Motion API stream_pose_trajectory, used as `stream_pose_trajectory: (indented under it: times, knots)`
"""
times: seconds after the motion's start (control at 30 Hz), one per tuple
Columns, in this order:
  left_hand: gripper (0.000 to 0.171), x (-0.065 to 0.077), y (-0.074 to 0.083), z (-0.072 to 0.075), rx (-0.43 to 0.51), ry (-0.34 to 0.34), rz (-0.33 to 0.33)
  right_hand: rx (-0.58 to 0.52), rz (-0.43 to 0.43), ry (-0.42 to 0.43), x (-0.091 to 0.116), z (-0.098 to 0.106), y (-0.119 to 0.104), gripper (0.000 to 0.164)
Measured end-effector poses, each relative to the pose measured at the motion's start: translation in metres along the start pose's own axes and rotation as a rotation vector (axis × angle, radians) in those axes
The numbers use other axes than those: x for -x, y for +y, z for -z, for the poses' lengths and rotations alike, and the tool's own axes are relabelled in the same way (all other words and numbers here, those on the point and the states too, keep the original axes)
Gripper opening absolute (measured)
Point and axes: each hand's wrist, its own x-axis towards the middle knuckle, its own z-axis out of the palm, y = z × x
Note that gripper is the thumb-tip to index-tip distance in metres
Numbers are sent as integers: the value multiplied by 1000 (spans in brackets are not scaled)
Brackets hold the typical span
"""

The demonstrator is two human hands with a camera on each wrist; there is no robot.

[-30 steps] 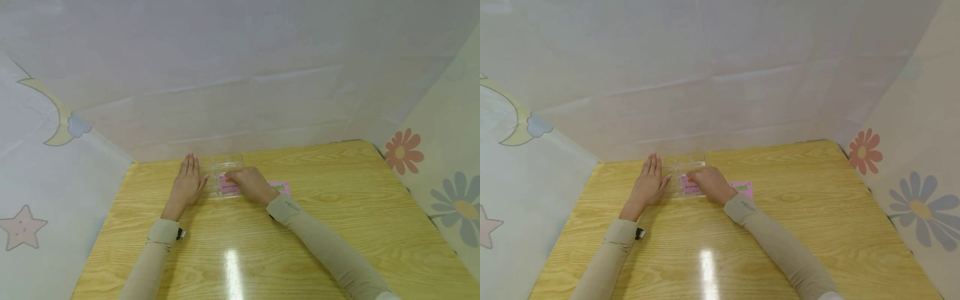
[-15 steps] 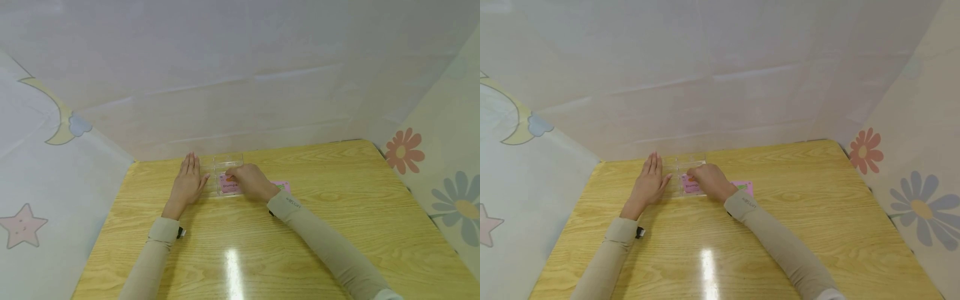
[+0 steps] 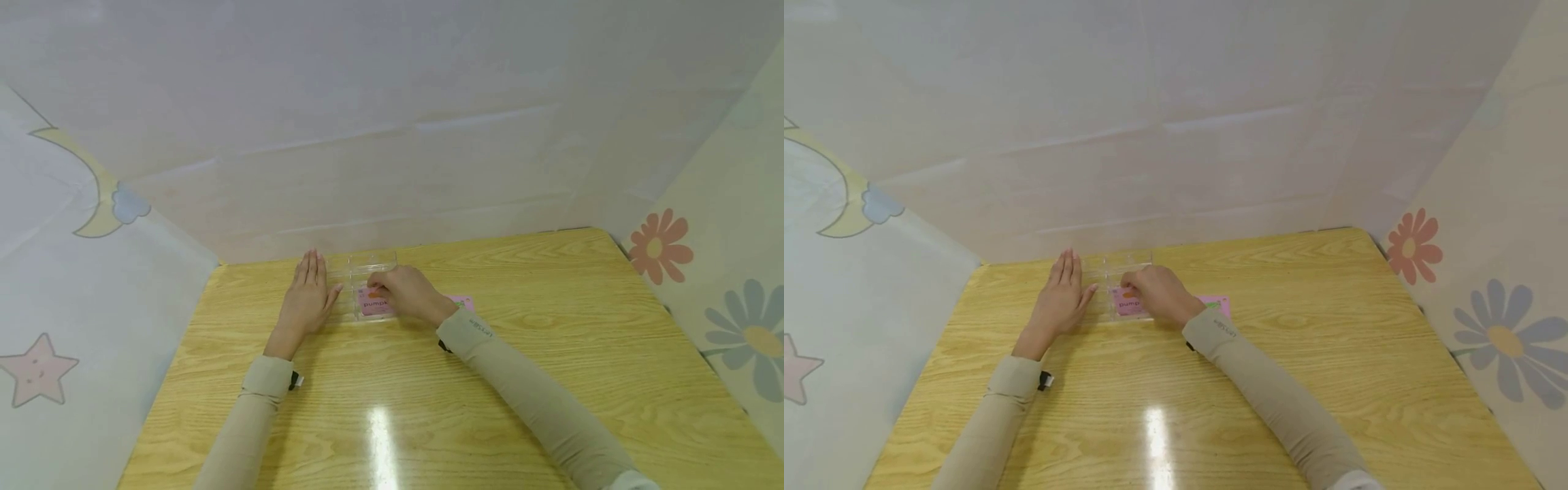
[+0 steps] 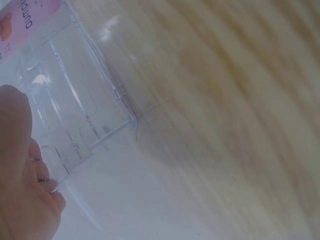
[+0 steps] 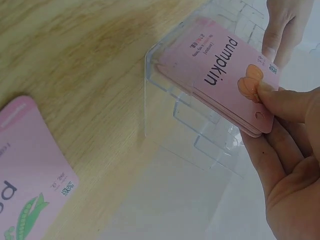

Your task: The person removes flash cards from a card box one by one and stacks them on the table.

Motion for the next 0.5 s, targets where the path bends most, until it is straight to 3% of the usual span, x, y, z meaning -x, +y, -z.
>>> stream_pose_trajectory:
  times: [0.5]
  knots:
    - [81,1,1,2,-15,-1,4,17,-12,9,1,2,4,21]
